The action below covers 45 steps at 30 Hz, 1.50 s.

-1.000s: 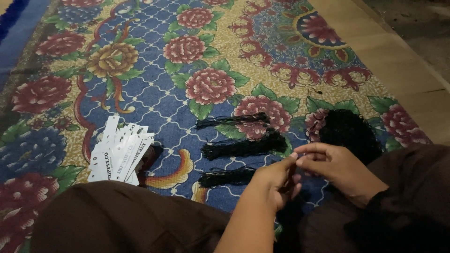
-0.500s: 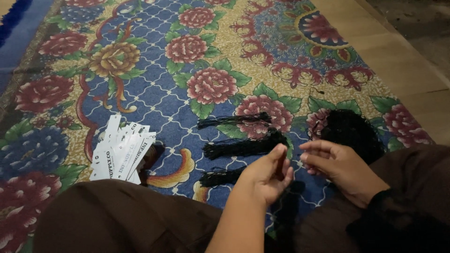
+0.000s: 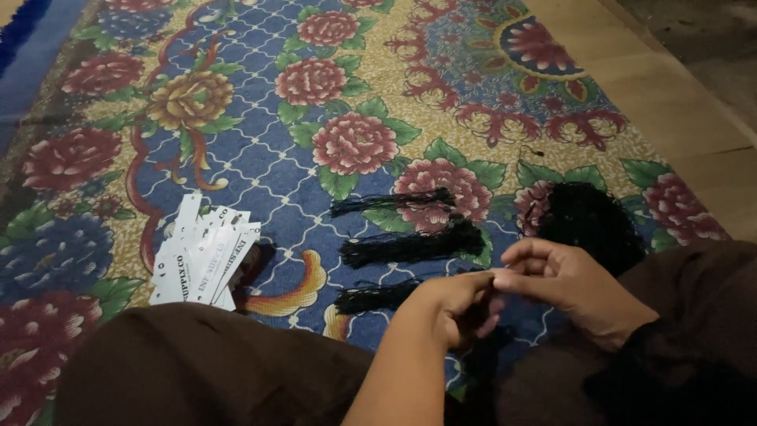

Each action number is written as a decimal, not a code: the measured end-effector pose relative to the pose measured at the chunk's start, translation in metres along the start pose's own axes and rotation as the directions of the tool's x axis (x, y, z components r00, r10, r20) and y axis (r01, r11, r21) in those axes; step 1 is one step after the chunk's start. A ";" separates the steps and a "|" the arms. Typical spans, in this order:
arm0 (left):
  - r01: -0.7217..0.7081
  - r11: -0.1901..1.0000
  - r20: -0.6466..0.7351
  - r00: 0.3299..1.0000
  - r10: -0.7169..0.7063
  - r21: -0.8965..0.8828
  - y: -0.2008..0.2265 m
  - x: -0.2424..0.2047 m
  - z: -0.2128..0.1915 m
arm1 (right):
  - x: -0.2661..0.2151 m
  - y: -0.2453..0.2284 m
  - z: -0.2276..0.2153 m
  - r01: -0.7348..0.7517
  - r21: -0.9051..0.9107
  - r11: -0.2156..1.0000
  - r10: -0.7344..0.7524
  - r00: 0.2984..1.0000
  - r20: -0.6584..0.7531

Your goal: Tying small bundles of black string and organizing them into rows on a rug.

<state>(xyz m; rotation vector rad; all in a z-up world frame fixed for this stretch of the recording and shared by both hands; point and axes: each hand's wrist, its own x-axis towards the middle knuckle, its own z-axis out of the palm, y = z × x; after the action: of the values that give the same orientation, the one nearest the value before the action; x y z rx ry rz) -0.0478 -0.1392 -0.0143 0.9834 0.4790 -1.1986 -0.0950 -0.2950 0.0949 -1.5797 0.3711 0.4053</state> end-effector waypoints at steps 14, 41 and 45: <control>-0.429 0.820 -0.331 0.891 0.312 -0.380 0.028 -0.080 -0.017 | -0.003 -0.019 0.016 -0.124 0.039 0.991 0.130 0.952 -0.276; -0.332 0.880 -0.840 0.315 0.442 0.339 0.099 -0.036 -0.157 | 0.184 0.003 0.010 -0.084 -0.532 0.843 -0.133 0.924 -0.358; -0.173 0.866 -0.831 0.246 0.498 0.468 0.107 -0.026 -0.175 | 0.209 0.024 0.010 -0.002 -0.375 0.927 -0.153 0.912 -0.381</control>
<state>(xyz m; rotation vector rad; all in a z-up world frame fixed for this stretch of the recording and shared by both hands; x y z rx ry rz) 0.0736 0.0255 -0.0457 1.9467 0.9603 -0.1100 0.0776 -0.2845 -0.0258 -2.0487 0.5720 0.0792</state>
